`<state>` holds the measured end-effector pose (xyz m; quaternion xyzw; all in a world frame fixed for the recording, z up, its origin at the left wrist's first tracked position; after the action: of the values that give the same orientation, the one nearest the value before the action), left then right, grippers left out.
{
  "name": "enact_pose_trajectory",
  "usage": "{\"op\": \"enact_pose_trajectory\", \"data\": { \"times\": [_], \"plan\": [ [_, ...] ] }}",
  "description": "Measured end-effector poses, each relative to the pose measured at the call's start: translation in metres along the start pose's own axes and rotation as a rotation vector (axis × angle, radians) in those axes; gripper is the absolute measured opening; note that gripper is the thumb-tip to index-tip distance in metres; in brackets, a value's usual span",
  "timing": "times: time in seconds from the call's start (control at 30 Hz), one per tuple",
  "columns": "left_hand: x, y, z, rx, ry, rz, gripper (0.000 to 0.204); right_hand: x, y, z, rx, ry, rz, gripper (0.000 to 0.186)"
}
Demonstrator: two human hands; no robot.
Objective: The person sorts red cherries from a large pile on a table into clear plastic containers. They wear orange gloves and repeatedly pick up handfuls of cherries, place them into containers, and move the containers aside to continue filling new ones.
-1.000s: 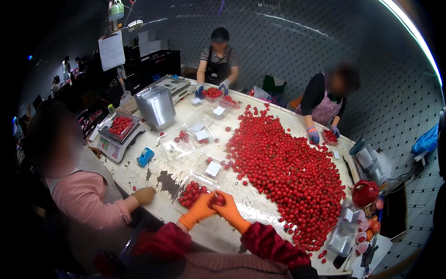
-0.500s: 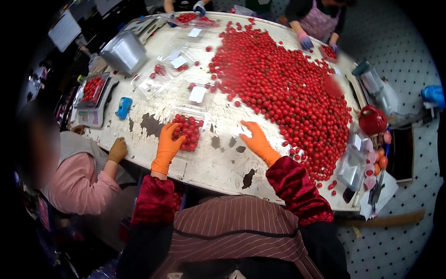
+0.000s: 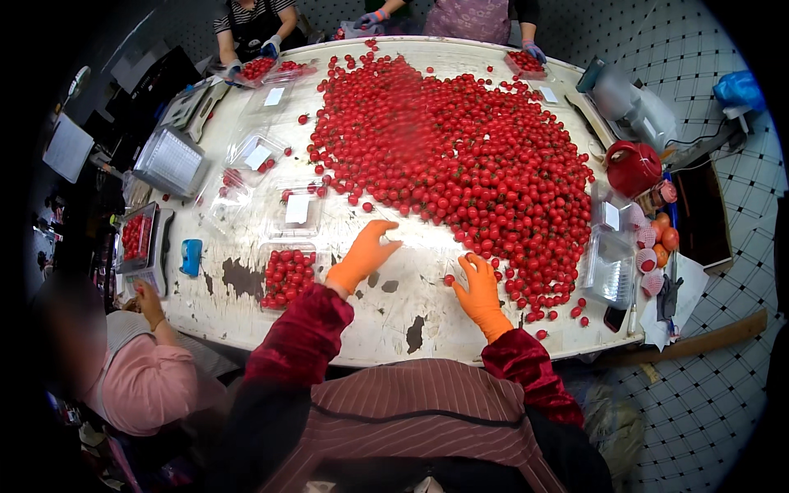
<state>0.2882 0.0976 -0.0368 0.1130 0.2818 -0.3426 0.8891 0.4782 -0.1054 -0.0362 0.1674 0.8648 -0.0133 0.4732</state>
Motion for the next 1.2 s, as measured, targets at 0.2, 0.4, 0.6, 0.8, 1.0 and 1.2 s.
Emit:
{"op": "enact_pose_trajectory", "data": {
  "times": [0.2,0.4,0.6,0.8,1.0,1.2],
  "plan": [
    [-0.002,0.096,0.014,0.199,0.257,0.232,0.031,0.000,-0.007,0.010,0.056,0.063,0.012,0.054],
    [0.021,0.139,0.006,0.114,0.635,0.116,0.034,0.002,0.005,0.004,0.091,0.102,0.004,0.054],
    [0.026,0.136,0.007,0.133,0.666,0.154,0.031,0.008,0.017,0.000,0.077,0.130,-0.014,0.054],
    [0.029,0.097,0.009,0.224,0.500,0.151,0.026,0.014,0.027,-0.020,0.025,0.158,-0.052,0.054],
    [0.026,0.049,0.037,0.382,0.420,0.179,0.032,-0.003,0.108,-0.031,-0.091,0.075,0.059,0.047],
    [0.061,0.016,-0.011,-0.188,-0.599,-0.068,0.031,0.013,0.204,-0.022,-0.131,-0.376,0.081,0.027]
  ]
}}
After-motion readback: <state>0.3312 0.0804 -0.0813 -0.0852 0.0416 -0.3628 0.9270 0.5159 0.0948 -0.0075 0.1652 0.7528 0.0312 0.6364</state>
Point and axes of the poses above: each hand's wrist, its own y-axis towards the middle knuckle, its own x-axis out of the palm, z = x × y, the point moved 5 cm from there along y, towards the middle knuckle, and after that the axes turned 3 degrees about -z, right-handed, at the moved point
